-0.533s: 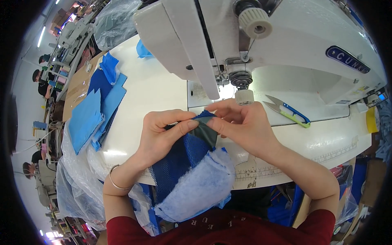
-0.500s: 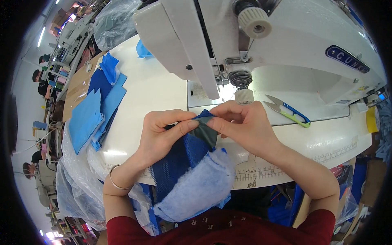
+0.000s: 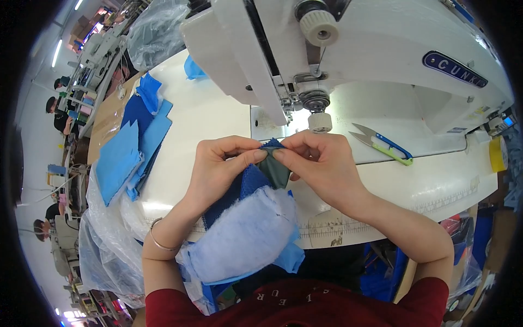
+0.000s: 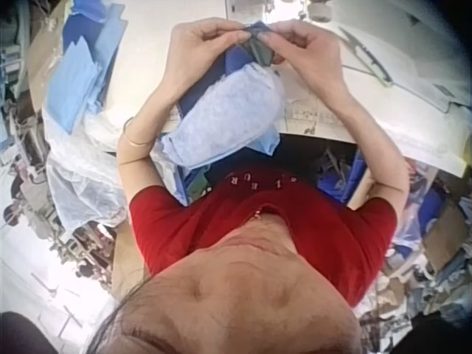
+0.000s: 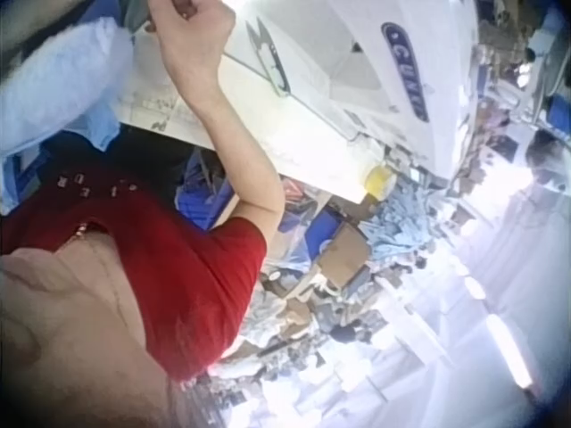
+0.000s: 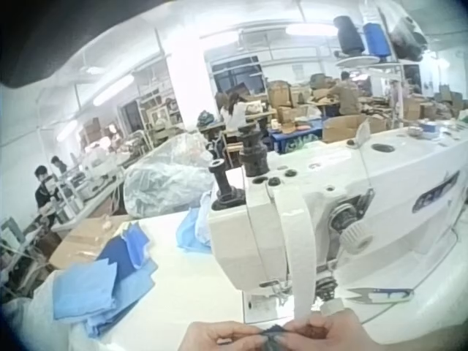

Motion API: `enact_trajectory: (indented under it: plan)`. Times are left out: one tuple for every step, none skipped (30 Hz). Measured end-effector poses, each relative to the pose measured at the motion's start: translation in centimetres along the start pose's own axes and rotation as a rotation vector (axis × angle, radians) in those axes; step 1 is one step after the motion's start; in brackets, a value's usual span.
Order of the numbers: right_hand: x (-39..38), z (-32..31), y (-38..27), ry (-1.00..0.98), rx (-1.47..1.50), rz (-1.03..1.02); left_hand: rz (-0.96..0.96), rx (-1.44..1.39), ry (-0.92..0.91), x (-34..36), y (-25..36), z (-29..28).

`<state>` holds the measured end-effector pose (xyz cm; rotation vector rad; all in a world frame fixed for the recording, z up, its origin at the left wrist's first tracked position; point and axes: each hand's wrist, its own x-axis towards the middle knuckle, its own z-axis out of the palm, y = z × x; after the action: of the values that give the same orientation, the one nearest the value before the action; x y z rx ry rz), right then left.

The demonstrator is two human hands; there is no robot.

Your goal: Sewing together pieces of leather or heavy-duty fabric using an industrial sewing machine to create parts of a bag or garment.

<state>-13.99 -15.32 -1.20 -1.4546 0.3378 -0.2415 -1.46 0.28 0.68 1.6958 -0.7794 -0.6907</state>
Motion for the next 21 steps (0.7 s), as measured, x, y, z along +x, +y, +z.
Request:
enact_trajectory:
  plan:
    - [0.0, -0.1, 0.1, -0.006, -0.043, 0.012, 0.003, 0.003, -0.002, 0.1, -0.2, 0.0]
    - [0.0, -0.1, 0.1, -0.015, -0.085, 0.022, 0.002, 0.034, -0.024, 0.4, -0.4, -0.2]
    - [-0.2, 0.1, -0.3, -0.016, -0.081, 0.017, 0.0, 0.066, -0.046, 0.6, -0.6, -0.5]
    - [-0.6, 0.4, -0.9, 0.067, -0.38, -0.201, 0.002, 0.073, -0.043, 0.9, -0.7, -0.8]
    - [-1.2, 0.6, -1.3, 0.155, -0.682, -0.42, -0.01, 0.113, -0.059, 1.3, -0.7, -1.2]
    - [-1.8, 0.5, -1.2, 0.158, -0.667, -0.603, -0.024, 0.154, -0.072, 1.7, -0.7, -1.6]
    - [-1.8, 0.7, -0.8, 0.053, -0.675, -0.768, -0.058, 0.07, -0.098, 2.2, -0.8, -2.0]
    - [-1.7, 0.7, -0.1, -0.05, -0.683, -0.925, -0.092, 0.112, -0.163, 3.0, -0.5, -2.2]
    - [-2.4, 2.2, 0.2, -0.137, -0.69, -0.915, -0.128, 0.157, -0.224, 3.6, 0.0, -2.5]
    - [-3.1, 3.7, 0.1, -0.187, -0.726, -0.92, -0.081, 0.295, -0.289, 4.2, 0.5, -2.6]
    - [-3.7, 5.2, 0.1, -0.239, -0.763, -0.928, -0.085, 0.302, -0.286, 4.4, 1.1, -2.5]
    - [-4.1, 6.3, 0.3, -0.287, -0.856, -0.846, -0.044, 0.481, -0.312, 4.9, 1.4, -1.9]
    - [-3.7, 7.2, 0.7, -0.284, -0.852, -0.839, -0.001, 0.66, -0.337, 5.1, 1.6, -1.3]
    - [-3.3, 7.9, 1.0, -0.216, -1.02, -0.894, 0.003, 0.656, -0.351, 5.2, 1.9, -0.3]
    - [-2.7, 8.5, 1.3, -0.155, -1.177, -0.956, 0.041, 0.857, -0.298, 5.0, 2.2, 0.6]
    - [-2.0, 8.8, 1.7, -0.143, -1.132, -0.915, 0.082, 1.056, -0.244, 4.8, 2.3, 1.4]
    - [-1.9, 8.7, 1.7, -0.143, -1.125, -0.917, 0.141, 1.142, -0.193, 4.4, 1.7, 1.7]
    - [-1.9, 8.4, 1.7, -0.269, -1.033, -0.82, 0.138, 1.146, -0.194, 4.2, 1.2, 1.7]
    - [-1.8, 8.0, 1.7, -0.391, -0.94, -0.721, 0.187, 1.044, -0.172, 4.1, 0.7, 1.5]
    - [-1.9, 7.3, 1.7, -0.389, -0.936, -0.718, 0.233, 0.94, -0.151, 4.0, 0.1, 1.3]
    - [-2.1, 6.4, 1.4, -0.374, -0.88, -0.84, 0.229, 0.945, -0.149, 3.7, -0.3, 0.9]
